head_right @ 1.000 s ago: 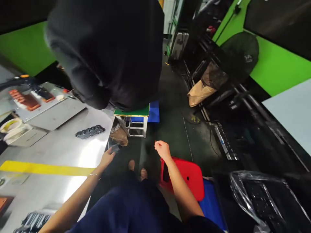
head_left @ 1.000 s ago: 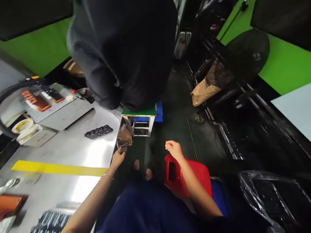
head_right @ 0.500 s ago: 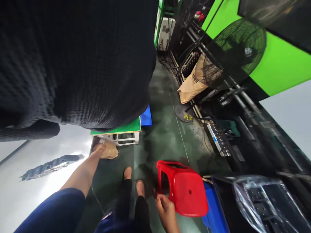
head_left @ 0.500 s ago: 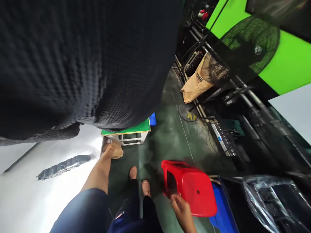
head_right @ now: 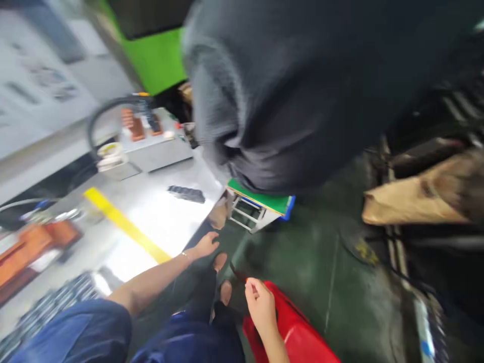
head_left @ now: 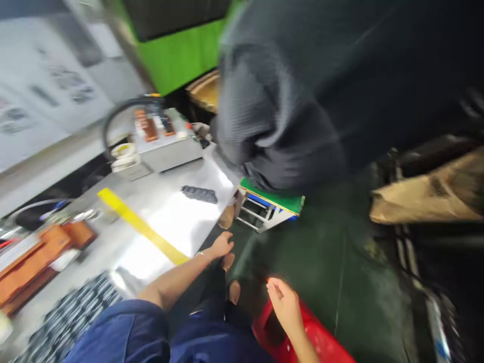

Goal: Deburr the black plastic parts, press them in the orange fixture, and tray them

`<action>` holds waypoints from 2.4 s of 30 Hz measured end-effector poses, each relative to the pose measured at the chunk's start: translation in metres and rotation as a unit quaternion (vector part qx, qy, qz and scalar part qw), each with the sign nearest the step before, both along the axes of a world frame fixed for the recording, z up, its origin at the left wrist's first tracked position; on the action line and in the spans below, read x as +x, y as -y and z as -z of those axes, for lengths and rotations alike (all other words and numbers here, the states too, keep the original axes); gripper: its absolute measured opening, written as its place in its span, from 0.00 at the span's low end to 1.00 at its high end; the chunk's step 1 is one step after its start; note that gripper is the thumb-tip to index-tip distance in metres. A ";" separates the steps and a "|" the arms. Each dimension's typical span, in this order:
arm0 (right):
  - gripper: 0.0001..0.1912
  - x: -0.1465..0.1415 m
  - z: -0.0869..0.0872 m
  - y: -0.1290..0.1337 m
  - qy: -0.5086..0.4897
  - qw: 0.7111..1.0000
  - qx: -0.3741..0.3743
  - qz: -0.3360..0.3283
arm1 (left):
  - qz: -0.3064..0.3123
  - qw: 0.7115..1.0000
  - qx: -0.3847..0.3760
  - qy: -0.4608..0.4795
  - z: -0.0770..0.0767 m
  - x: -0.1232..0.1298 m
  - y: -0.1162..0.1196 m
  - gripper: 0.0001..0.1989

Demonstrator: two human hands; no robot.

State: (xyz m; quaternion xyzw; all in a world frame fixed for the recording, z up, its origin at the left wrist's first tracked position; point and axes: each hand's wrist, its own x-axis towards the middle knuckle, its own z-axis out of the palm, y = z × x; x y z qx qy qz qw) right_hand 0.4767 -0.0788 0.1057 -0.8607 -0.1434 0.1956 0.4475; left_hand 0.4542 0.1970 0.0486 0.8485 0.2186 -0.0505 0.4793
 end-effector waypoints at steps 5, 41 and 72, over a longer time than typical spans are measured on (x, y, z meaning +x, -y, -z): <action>0.15 -0.003 -0.017 -0.073 0.059 0.976 0.049 -0.206 | -0.164 0.985 0.033 -0.033 -0.032 -0.155 -0.030 0.14; 0.10 -0.250 -0.084 -0.551 0.381 0.680 0.020 -0.626 | -0.145 0.952 0.253 -0.097 -0.074 -0.336 -0.528 0.10; 0.08 -0.357 0.030 -0.703 -0.238 0.936 0.034 -0.259 | -0.766 0.594 -0.237 0.058 -0.048 -0.550 -0.436 0.13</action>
